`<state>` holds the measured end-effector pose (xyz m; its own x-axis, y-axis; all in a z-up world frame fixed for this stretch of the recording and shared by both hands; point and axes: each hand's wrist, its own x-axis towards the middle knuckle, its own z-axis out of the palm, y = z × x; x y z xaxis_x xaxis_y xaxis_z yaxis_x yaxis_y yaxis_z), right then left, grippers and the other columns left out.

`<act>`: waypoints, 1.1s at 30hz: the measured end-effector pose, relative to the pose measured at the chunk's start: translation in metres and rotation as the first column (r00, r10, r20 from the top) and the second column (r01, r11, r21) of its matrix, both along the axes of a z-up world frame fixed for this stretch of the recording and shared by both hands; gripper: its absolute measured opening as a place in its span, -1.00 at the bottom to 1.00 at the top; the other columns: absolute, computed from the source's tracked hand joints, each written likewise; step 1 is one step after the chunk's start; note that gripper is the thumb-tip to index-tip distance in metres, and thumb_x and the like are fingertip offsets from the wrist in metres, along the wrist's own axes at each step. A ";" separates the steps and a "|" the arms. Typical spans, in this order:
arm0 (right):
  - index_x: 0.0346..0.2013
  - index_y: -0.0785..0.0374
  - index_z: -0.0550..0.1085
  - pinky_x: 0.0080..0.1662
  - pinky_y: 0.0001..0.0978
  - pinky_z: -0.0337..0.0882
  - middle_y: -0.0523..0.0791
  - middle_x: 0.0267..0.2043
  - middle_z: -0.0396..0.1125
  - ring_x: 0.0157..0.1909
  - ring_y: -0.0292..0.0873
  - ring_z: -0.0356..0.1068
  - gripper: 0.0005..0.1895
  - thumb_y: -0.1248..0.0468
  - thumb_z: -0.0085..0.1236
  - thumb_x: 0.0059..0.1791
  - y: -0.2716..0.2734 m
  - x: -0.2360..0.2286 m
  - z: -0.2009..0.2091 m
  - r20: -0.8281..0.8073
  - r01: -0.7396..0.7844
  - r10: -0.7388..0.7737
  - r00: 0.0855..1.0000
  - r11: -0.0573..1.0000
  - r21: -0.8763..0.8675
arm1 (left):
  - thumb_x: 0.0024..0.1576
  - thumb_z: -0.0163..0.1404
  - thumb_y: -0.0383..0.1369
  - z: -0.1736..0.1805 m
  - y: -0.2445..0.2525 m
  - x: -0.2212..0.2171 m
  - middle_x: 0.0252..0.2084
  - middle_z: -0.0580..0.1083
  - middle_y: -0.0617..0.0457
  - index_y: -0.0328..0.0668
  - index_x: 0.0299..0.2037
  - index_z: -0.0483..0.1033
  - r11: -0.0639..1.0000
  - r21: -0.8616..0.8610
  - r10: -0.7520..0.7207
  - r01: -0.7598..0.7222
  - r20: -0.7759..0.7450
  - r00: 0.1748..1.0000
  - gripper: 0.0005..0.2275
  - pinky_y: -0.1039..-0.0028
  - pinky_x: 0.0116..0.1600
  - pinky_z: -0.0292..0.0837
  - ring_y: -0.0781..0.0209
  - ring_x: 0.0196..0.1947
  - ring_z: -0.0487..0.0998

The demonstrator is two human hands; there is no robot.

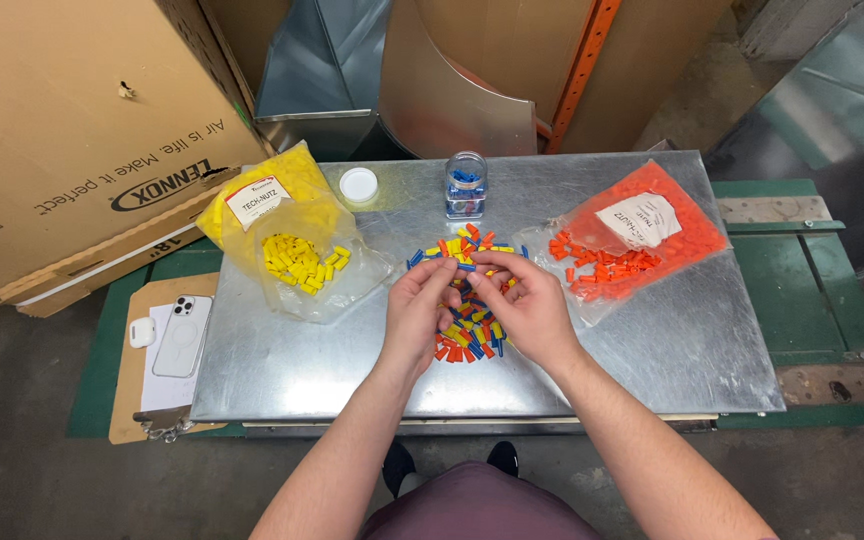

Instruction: The person sorts small plastic parts by color on a metal table. They pick up yellow, blue, and orange pieces from a mixed pile and place them into separate labeled bags or a clear container.

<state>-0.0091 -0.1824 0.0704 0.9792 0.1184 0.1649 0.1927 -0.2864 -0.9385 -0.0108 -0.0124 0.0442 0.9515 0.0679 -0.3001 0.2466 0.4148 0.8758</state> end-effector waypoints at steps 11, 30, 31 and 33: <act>0.19 0.27 0.68 -0.21 -0.46 0.60 -0.03 -0.01 0.63 -0.15 -0.30 0.54 -0.73 0.29 0.36 0.19 -0.016 0.052 -0.021 0.002 0.095 -0.096 0.995 0.992 0.085 | 0.48 0.07 -0.34 -0.009 0.009 -0.005 0.04 0.65 -0.12 -0.36 0.29 0.62 0.995 0.083 -0.050 0.052 -0.025 0.998 -0.72 0.64 -0.48 0.46 0.32 -0.33 0.62; 0.25 0.24 0.67 -0.15 -0.15 0.56 -0.01 0.18 0.53 -0.20 -0.05 0.54 -0.70 0.29 0.28 0.22 0.002 0.134 -0.022 0.331 0.225 -0.104 0.938 0.908 -0.353 | 0.43 0.14 -0.40 -0.087 0.029 0.000 0.09 0.65 -0.15 -0.29 0.23 0.61 0.941 0.329 -0.088 0.077 0.019 0.996 -0.77 0.55 -0.33 0.63 0.23 -0.19 0.71; 0.29 0.28 0.64 -0.11 -0.10 0.57 0.04 0.22 0.48 -0.16 -0.01 0.55 -0.68 0.34 0.22 0.23 0.003 0.126 -0.018 0.345 0.228 -0.112 0.932 0.921 -0.317 | 0.42 0.16 -0.40 -0.099 0.031 0.006 0.10 0.65 -0.15 -0.26 0.21 0.63 0.911 0.406 -0.098 0.071 0.044 0.994 -0.78 0.48 -0.21 0.70 0.15 -0.09 0.74; 0.29 0.30 0.62 -0.10 -0.15 0.57 0.06 0.23 0.48 -0.12 -0.04 0.55 -0.68 0.31 0.20 0.24 0.001 0.110 -0.017 0.293 0.216 -0.119 0.949 0.920 -0.326 | 0.42 0.16 -0.38 -0.070 0.032 0.012 0.10 0.64 -0.14 -0.25 0.22 0.63 0.867 0.495 -0.095 0.053 0.060 0.994 -0.78 0.46 -0.18 0.71 0.12 -0.06 0.75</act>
